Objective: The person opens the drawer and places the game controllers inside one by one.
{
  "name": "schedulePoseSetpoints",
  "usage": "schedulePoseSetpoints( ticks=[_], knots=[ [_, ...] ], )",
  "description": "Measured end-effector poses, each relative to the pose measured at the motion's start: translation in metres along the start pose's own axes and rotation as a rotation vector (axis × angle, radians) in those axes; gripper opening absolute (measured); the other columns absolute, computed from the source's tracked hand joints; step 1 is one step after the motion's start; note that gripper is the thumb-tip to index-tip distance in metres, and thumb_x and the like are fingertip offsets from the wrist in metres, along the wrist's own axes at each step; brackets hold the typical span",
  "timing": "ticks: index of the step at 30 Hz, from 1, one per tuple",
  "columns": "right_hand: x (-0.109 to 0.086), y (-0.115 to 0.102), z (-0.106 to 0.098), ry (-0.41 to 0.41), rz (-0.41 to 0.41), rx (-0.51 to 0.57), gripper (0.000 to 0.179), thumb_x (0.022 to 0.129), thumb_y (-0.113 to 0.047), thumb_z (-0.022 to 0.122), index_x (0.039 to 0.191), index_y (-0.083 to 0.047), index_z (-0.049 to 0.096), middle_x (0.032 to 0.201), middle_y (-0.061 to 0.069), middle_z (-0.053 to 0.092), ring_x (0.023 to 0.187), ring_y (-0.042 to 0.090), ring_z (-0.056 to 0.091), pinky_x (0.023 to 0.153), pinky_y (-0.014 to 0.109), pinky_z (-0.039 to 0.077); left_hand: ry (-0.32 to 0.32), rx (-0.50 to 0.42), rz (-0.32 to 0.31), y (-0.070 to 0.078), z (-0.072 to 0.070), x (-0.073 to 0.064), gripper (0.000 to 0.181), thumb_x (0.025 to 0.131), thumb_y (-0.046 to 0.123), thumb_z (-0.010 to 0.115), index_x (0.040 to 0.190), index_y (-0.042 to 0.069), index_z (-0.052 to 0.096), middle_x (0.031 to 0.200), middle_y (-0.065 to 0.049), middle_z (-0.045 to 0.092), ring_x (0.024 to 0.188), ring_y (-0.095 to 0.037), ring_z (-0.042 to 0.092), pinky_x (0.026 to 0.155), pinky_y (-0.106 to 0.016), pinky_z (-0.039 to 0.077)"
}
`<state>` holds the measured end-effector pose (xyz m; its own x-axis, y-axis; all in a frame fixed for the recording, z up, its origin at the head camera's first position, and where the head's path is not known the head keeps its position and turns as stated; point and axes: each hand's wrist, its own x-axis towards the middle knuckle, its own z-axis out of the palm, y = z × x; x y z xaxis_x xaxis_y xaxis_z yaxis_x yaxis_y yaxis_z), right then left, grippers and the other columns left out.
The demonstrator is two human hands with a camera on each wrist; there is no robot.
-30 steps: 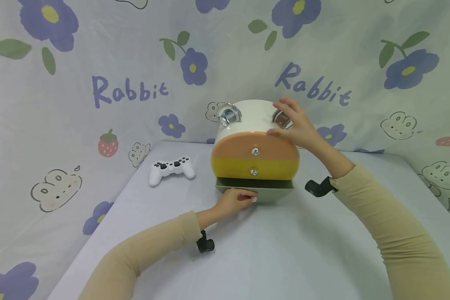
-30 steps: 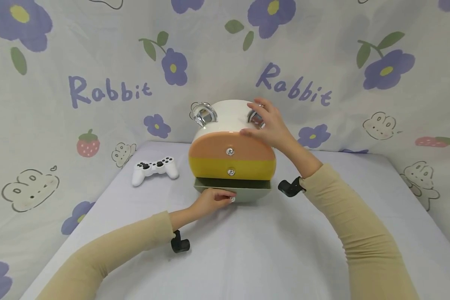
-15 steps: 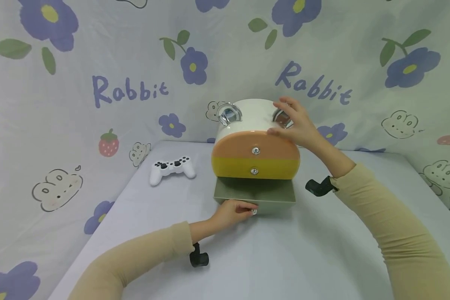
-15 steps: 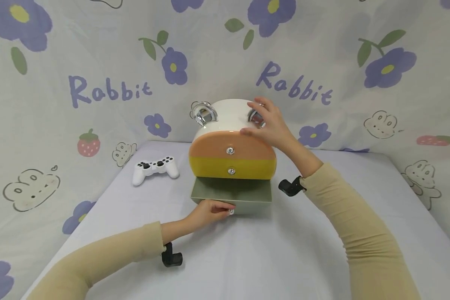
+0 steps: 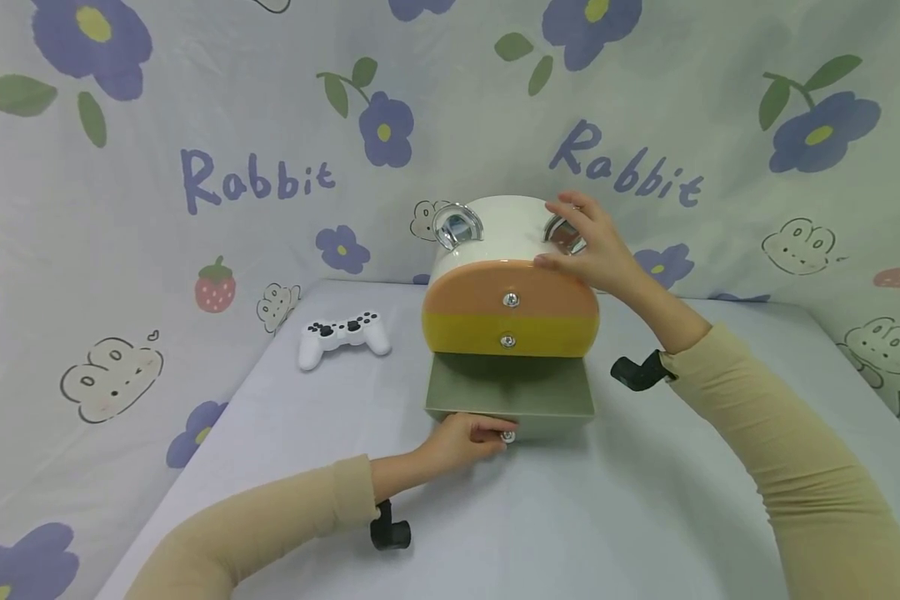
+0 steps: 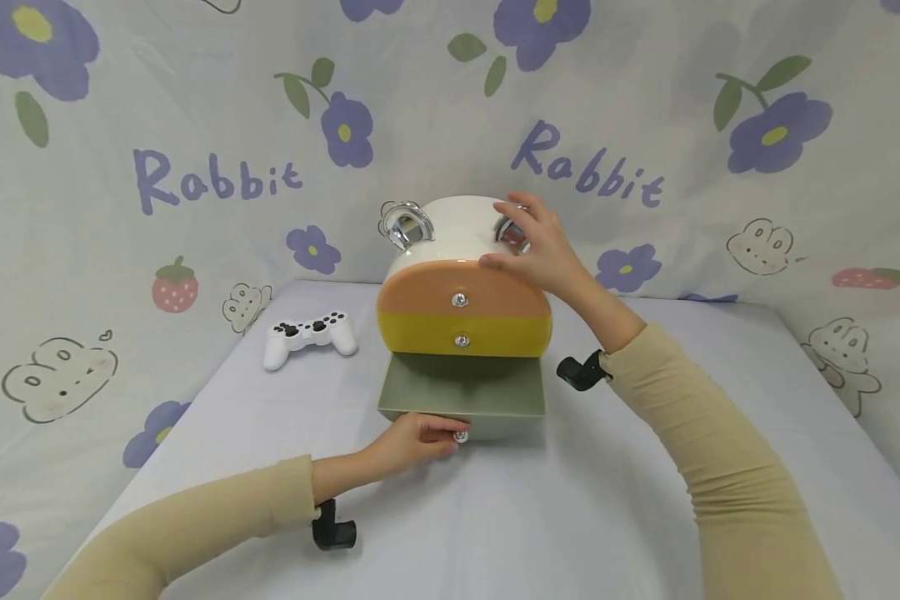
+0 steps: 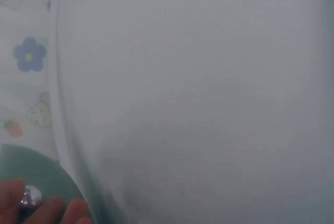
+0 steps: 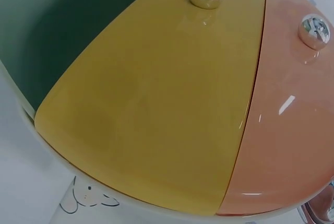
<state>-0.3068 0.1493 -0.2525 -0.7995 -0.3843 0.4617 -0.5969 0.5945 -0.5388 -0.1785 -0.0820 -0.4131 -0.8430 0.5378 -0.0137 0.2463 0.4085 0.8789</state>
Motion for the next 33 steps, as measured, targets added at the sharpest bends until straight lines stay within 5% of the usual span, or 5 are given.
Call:
schedulePoseSetpoints(
  ticks=[18, 33],
  knots=[
    [0.000, 0.000, 0.000, -0.004, 0.011, 0.010, 0.073, 0.076, -0.031, 0.074, 0.136, -0.005, 0.041, 0.146, 0.014, 0.024, 0.131, 0.035, 0.021, 0.104, 0.058, 0.024, -0.020, -0.022, -0.039, 0.005, 0.004, -0.015, 0.029, 0.084, 0.005, 0.063, 0.113, 0.001, 0.064, 0.100, -0.013, 0.068, 0.088, -0.017, 0.065, 0.064, -0.013, 0.046],
    [0.001, 0.001, 0.000, 0.002, -0.017, 0.015, 0.070, 0.077, -0.026, 0.074, 0.134, -0.003, 0.042, 0.145, 0.016, 0.026, 0.126, 0.037, 0.027, 0.103, 0.056, 0.026, -0.047, -0.015, -0.054, 0.004, 0.004, -0.020, 0.032, 0.085, 0.004, 0.061, 0.116, 0.006, 0.063, 0.111, -0.009, 0.066, 0.100, -0.021, 0.062, 0.074, -0.015, 0.048]
  ],
)
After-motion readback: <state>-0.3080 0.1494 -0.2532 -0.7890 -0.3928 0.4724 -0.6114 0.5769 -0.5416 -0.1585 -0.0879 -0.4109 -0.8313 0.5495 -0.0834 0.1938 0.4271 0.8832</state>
